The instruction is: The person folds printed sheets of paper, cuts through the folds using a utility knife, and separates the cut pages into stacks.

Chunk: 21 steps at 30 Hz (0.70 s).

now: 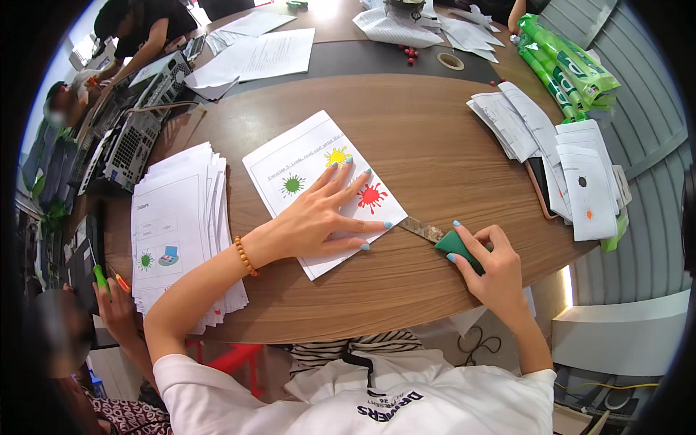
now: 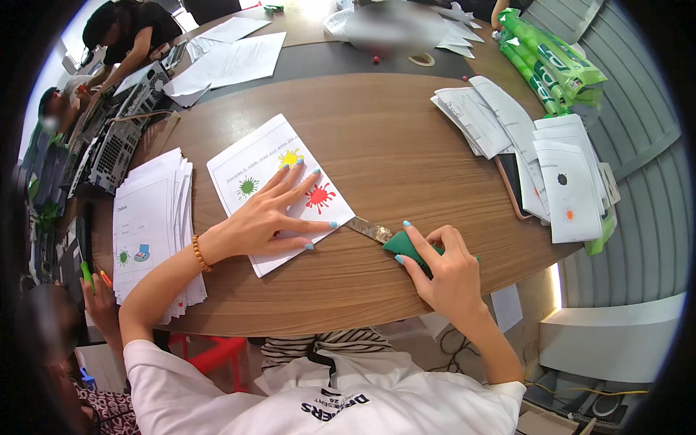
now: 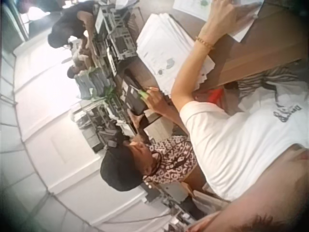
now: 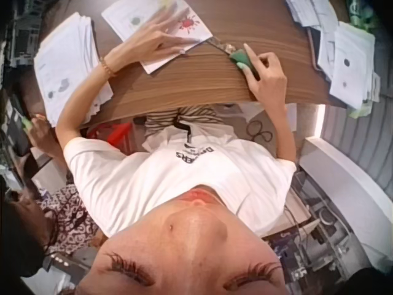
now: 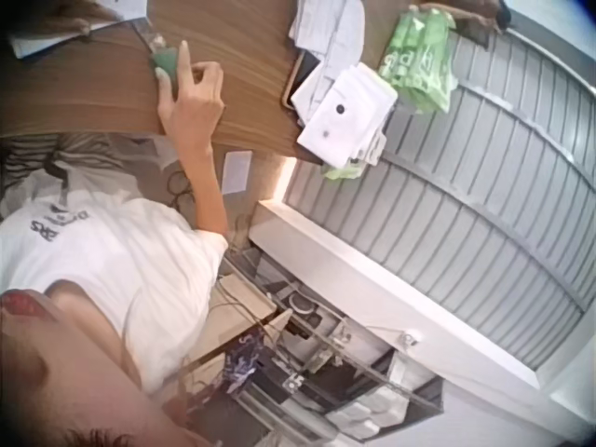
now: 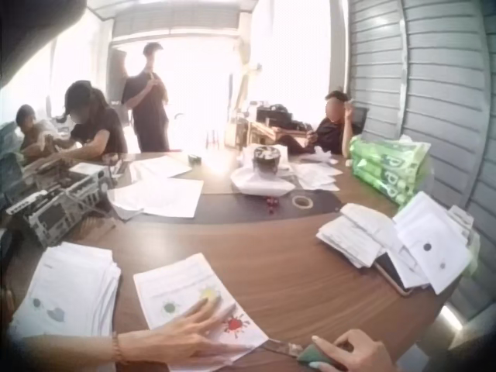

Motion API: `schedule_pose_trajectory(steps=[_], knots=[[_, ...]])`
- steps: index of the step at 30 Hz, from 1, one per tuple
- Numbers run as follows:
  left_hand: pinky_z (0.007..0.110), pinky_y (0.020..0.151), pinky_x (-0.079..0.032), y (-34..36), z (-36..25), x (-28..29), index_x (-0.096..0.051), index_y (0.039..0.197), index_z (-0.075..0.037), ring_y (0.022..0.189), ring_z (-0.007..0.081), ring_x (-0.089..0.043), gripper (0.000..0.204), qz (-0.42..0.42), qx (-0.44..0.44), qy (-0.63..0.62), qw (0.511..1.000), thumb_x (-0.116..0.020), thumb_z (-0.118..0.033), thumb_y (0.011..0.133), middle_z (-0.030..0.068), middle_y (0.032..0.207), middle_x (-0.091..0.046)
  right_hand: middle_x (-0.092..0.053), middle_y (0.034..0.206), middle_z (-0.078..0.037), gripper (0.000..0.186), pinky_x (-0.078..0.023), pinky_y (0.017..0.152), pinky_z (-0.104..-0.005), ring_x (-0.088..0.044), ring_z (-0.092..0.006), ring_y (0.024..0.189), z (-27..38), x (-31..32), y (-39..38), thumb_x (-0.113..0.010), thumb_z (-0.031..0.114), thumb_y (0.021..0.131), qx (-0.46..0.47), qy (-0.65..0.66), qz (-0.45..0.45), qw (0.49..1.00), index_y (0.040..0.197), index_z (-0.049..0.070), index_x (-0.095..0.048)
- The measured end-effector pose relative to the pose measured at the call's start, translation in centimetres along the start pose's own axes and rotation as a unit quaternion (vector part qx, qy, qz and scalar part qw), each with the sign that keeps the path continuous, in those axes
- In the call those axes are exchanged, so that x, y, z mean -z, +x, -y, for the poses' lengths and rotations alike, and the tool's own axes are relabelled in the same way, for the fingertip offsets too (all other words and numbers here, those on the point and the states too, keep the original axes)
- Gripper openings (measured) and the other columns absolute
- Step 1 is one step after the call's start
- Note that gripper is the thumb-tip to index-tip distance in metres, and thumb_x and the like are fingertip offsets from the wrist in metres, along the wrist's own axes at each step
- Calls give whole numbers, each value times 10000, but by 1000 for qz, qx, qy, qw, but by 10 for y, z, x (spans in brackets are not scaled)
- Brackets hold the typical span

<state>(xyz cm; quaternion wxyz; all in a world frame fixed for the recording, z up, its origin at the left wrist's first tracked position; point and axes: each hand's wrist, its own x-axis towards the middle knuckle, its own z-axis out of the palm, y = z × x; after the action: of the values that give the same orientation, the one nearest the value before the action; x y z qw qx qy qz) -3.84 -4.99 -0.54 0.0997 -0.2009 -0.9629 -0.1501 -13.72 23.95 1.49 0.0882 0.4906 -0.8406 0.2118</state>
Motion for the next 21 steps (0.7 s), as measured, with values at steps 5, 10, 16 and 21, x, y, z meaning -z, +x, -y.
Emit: schedule_pose_trajectory(steps=[5,10,16,21], knots=[[533,1064,-185,2,1,1,-614,1133,-357,1273,493,-253,324,-10,-18,-3,1000,-604,-363,810,261,1374,-328,-458,767,-59,438,-437,508,-307,-496,-199,687,9,-7,12,-711,192,728,-5,-28,-23,999,1142,91,-606],[523,1076,-178,-1,-1,3,-613,1143,-326,1290,399,-292,328,-11,-16,-24,1000,-601,-330,815,245,1365,-352,-445,754,-58,434,-432,504,-308,-489,-197,678,0,-7,12,-709,198,730,3,-19,-6,1000,1138,87,-607],[446,1066,-289,4,1,-6,-607,1167,-240,1228,283,-428,343,0,-72,-118,990,-598,-256,824,122,1321,-462,-444,758,-58,436,-428,499,-309,-493,-192,678,-8,-14,36,-708,195,732,50,-35,-39,997,1142,90,-602],[392,1057,-327,2,3,-6,-592,1186,-230,1208,287,-447,359,-9,-77,-110,991,-599,-243,827,111,1303,-483,-455,772,-60,415,-442,504,-316,-511,-194,697,-14,-34,70,-696,208,745,101,-29,-46,993,1135,100,-604]])
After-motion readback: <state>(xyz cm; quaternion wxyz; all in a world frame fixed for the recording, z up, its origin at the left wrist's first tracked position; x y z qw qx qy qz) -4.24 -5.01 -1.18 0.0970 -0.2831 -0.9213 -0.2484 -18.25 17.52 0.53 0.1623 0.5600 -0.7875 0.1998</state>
